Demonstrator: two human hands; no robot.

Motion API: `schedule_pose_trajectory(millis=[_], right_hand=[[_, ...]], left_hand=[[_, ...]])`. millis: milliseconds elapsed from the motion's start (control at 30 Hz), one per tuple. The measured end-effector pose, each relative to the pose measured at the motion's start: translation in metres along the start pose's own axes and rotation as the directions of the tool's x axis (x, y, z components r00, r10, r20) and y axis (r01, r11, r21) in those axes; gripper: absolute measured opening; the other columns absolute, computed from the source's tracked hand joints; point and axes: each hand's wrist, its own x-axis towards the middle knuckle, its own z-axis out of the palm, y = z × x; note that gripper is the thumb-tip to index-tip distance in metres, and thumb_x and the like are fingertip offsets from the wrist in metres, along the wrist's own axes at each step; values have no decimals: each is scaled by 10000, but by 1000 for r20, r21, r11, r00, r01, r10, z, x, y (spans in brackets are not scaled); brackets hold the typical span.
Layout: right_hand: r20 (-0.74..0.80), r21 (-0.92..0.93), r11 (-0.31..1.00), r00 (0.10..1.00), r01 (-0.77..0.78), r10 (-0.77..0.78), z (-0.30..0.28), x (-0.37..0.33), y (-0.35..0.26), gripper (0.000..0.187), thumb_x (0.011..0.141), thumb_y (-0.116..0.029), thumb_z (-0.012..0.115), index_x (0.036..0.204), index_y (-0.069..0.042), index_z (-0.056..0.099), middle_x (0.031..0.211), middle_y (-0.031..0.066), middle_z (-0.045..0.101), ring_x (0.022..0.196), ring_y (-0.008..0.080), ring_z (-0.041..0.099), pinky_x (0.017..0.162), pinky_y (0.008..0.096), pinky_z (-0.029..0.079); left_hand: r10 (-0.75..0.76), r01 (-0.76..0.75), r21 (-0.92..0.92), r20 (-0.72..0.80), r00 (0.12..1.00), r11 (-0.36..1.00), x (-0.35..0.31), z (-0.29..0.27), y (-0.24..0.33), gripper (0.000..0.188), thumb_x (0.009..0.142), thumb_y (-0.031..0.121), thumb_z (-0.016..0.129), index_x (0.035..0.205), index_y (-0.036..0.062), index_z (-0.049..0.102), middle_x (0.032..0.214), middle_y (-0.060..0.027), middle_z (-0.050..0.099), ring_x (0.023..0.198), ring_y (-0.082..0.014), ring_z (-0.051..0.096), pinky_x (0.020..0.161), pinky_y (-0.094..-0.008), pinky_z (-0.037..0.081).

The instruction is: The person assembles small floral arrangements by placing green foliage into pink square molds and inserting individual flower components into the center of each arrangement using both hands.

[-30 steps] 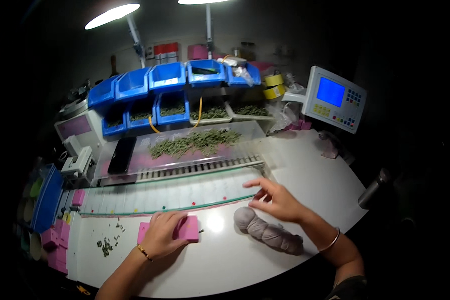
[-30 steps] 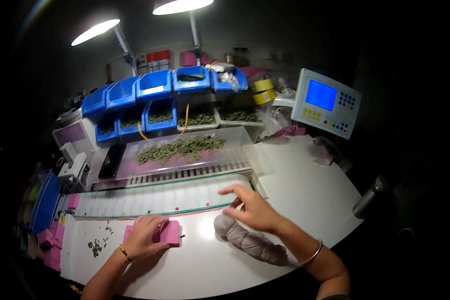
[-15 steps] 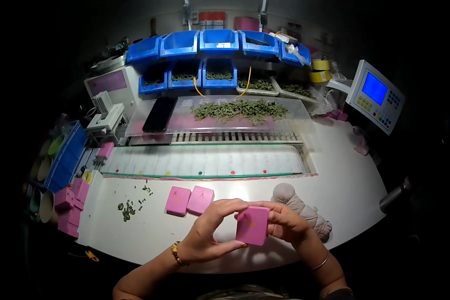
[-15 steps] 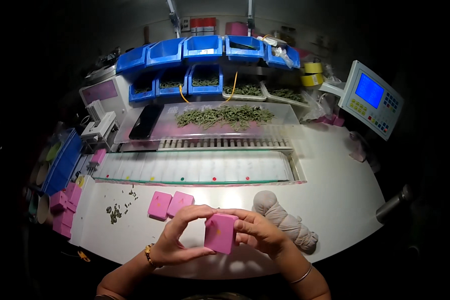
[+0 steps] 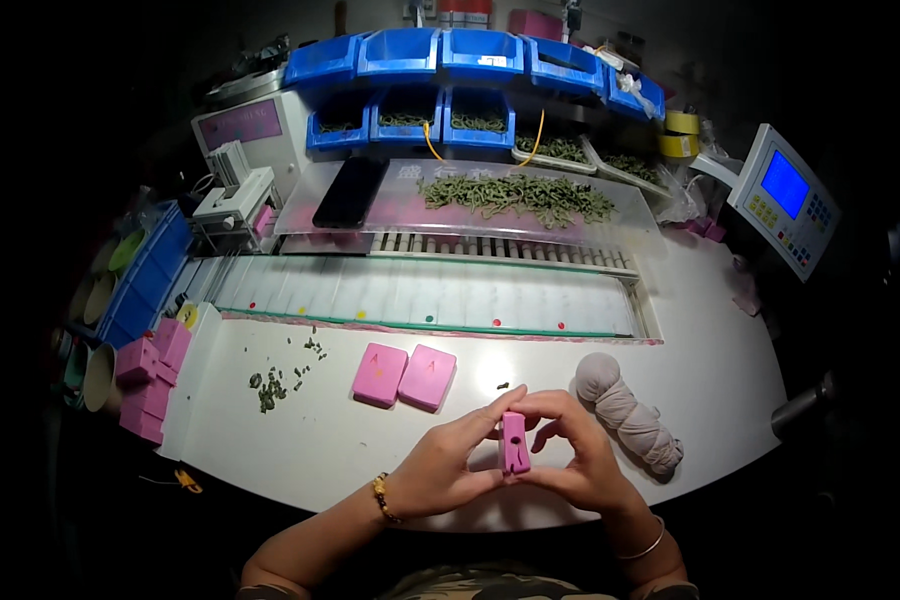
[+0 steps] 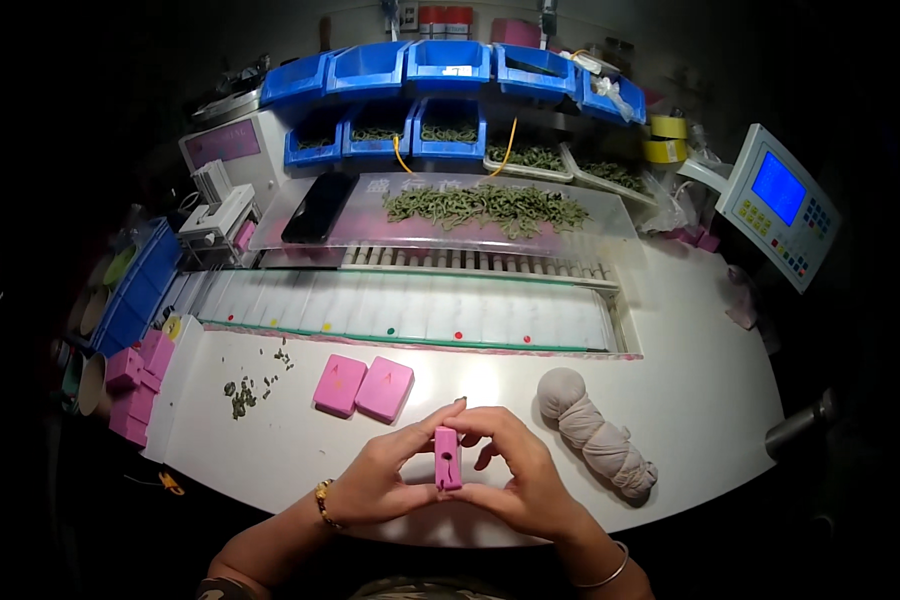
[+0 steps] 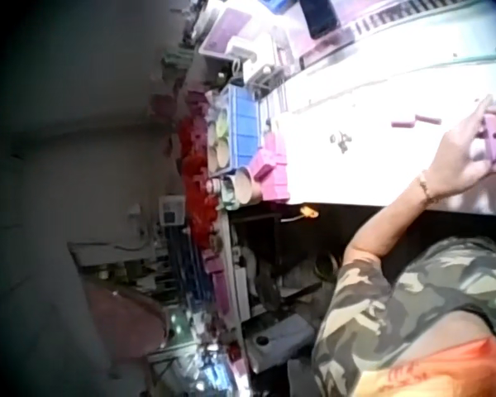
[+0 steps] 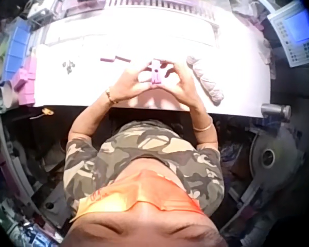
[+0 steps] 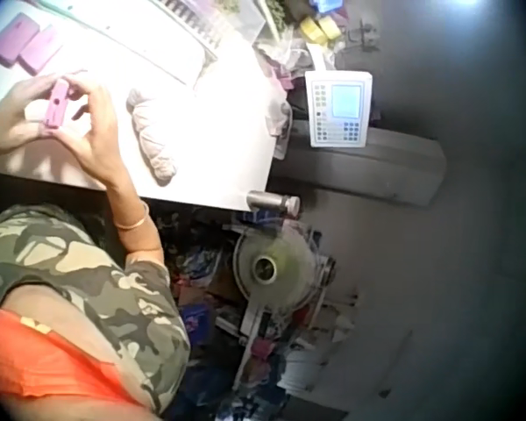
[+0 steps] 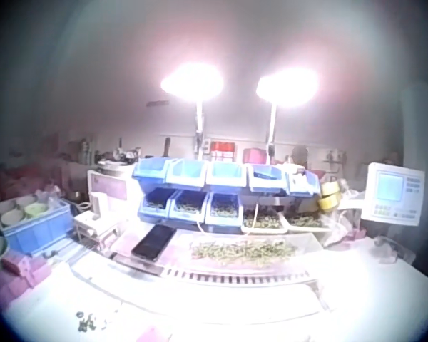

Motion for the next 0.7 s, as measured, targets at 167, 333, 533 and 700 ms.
schedule_pose_trajectory(millis=[167, 333, 533, 700], right_hand=[[189, -15, 999, 981, 43, -39, -21, 3, -8, 592, 809, -74, 766, 1352, -42, 532, 1268, 115, 566, 1081, 210, 582, 807, 304, 519], [156, 190, 978, 986, -90, 60, -23, -1, -1, 611, 827, -31, 739, 1386, -5, 494, 1329, 137, 526, 1168, 215, 559, 939, 328, 519], [-88, 242, 967, 991, -80, 104, -4, 0, 3, 637, 800, 6, 744, 1381, 0, 482, 1292, 140, 507, 1147, 191, 557, 940, 324, 542], [-278, -63, 988, 949, 138, -150, 9, -1, 9, 410, 728, -49, 777, 1105, -33, 616, 1088, 124, 478, 964, 189, 555, 818, 310, 534]], left_hand=[[-14, 39, -213, 120, 993, 976, -2, -7, -1, 808, 831, 26, 735, 1512, 10, 299, 1336, -150, 563, 1214, -217, 576, 1047, -339, 443], [-164, 184, -546, 85, 983, 817, -5, 0, -3, 759, 861, -8, 704, 1495, 32, 288, 1420, -103, 453, 1290, -174, 491, 1078, -330, 431], [-253, 97, -702, -122, 960, 706, -8, 18, -12, 699, 853, -57, 677, 1445, 42, 318, 1396, -132, 478, 1247, -190, 518, 1058, -342, 446], [-226, -67, -847, -215, 950, 528, 4, 28, -11, 658, 886, 2, 671, 1435, 52, 312, 1386, -156, 499, 1249, -222, 522, 1065, -374, 441]])
